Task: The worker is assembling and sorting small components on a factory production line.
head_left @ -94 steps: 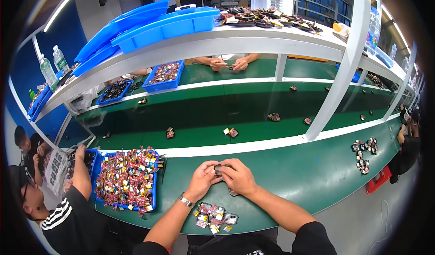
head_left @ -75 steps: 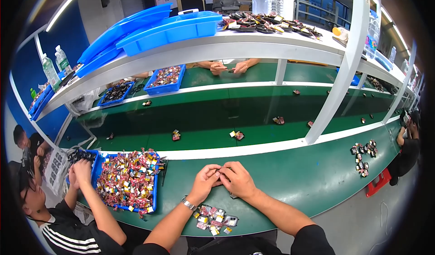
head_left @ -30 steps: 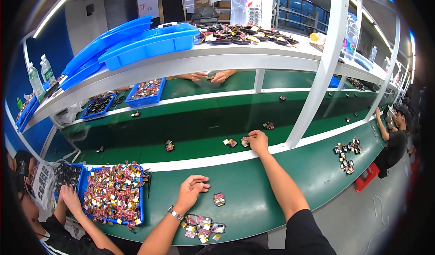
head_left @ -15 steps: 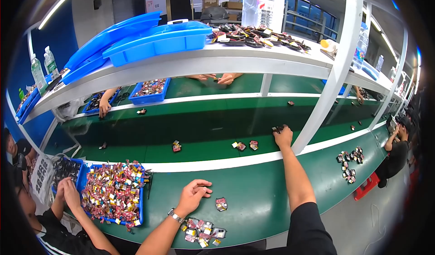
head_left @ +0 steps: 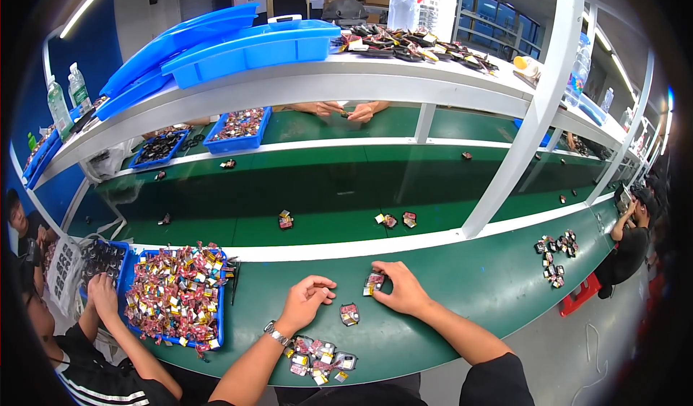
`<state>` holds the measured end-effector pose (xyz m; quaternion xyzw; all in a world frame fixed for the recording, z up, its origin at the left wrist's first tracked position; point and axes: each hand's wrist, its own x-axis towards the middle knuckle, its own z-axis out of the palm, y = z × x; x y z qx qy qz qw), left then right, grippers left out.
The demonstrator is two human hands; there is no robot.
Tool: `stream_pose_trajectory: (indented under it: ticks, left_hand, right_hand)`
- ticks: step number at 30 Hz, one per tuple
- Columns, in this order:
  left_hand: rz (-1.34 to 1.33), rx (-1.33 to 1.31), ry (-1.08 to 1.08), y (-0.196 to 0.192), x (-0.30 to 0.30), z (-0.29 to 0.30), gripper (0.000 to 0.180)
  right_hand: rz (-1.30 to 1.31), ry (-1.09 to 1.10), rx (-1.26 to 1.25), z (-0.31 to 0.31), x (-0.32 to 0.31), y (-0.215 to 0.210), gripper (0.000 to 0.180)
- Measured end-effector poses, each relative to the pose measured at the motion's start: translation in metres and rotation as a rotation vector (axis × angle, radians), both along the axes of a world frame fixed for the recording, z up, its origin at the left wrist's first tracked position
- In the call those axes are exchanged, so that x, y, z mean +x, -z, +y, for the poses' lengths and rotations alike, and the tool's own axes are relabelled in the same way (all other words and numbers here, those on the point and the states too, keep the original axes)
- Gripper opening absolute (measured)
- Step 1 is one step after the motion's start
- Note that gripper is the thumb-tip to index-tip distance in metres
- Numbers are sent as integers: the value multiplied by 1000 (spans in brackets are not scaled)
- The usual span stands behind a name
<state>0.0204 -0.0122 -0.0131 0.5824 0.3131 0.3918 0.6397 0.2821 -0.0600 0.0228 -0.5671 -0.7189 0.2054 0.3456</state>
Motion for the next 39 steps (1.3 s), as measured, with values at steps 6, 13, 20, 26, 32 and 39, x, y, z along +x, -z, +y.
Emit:
stream_pose_trajectory:
  ticks: [6, 13, 20, 26, 32, 39]
  left_hand:
    - [18, -2, 0, -4, 1, -1, 17]
    - [-10, 1, 13, -3, -1, 1, 18]
    - [-23, -48, 28, -5, -3, 3, 19]
    - [-82, -232, 79, -16, -12, 6, 34]
    - [-259, -389, 278, -16, -19, 10, 42]
    - [-343, -364, 32, -16, -12, 5, 36]
  right_hand:
    - [-145, -102, 72, 20, 4, -6, 60]
    - [-376, 347, 179, 112, 58, -31, 59]
    - [-339, 307, -84, 131, 68, -10, 65]
    - [-155, -310, 129, 62, -26, -56, 74]
    - [-256, -465, 87, 30, -68, -67, 68]
    - [-57, -91, 351, 19, -92, -28, 22]
